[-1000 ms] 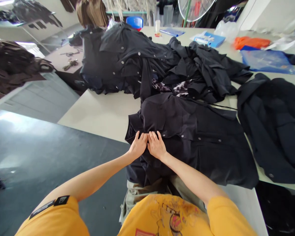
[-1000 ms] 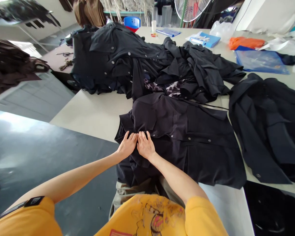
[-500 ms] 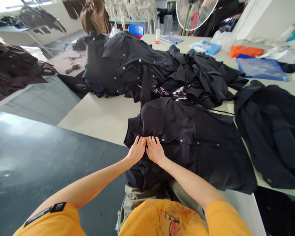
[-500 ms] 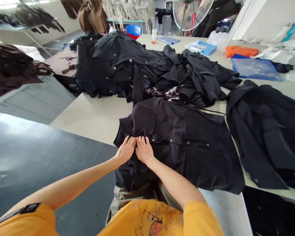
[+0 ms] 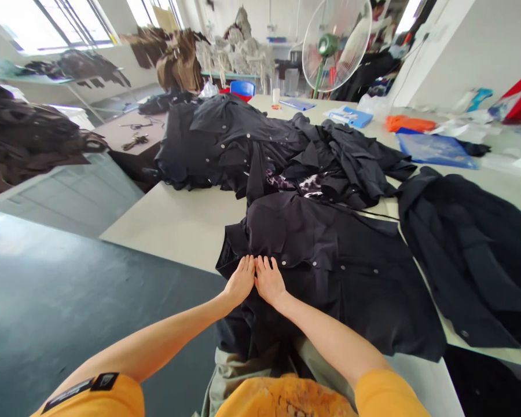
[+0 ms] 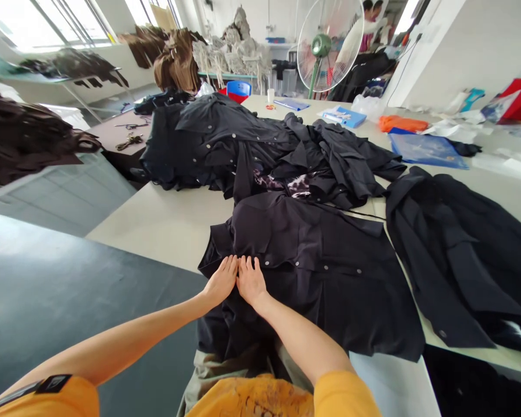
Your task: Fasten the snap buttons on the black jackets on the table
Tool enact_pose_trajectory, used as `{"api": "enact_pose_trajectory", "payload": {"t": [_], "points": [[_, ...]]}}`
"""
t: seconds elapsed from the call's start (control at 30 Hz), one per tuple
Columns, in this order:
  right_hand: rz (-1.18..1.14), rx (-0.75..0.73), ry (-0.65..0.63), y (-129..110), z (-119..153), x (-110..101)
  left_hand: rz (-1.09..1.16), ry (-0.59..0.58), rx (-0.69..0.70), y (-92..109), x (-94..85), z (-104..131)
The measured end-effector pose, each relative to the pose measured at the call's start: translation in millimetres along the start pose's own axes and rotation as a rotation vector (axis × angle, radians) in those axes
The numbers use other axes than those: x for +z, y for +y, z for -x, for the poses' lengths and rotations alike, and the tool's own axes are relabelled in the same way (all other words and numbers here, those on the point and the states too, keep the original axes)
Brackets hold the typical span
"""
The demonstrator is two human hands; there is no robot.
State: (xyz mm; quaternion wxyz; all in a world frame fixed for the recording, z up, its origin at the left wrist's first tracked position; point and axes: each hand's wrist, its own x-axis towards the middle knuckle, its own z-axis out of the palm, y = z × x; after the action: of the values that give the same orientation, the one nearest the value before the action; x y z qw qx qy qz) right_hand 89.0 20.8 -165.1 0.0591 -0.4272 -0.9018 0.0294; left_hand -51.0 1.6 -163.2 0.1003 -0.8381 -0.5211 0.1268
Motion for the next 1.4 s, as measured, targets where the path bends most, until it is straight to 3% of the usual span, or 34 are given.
{"api": "enact_pose_trajectory", "payload": {"t": [0.3,0.67,0.93,1.4], "points": [[-0.002,0.036,-0.028,-4,-7,1,0.03,0.001,0.044,-12,-2.5,-6],[0.011,0.053,-0.038,-3,-13,-1,0.112,0.002,0.152,-33,-26.9,-18],[0.004,0.029,-0.026,-1,-9,0,0.01,0.005,-0.014,-1,-10.6,-10],[-0.02,0.017,-0.022,-8,-7,-2,0.098,0.041,0.063,-14,-3.5,-1]]}}
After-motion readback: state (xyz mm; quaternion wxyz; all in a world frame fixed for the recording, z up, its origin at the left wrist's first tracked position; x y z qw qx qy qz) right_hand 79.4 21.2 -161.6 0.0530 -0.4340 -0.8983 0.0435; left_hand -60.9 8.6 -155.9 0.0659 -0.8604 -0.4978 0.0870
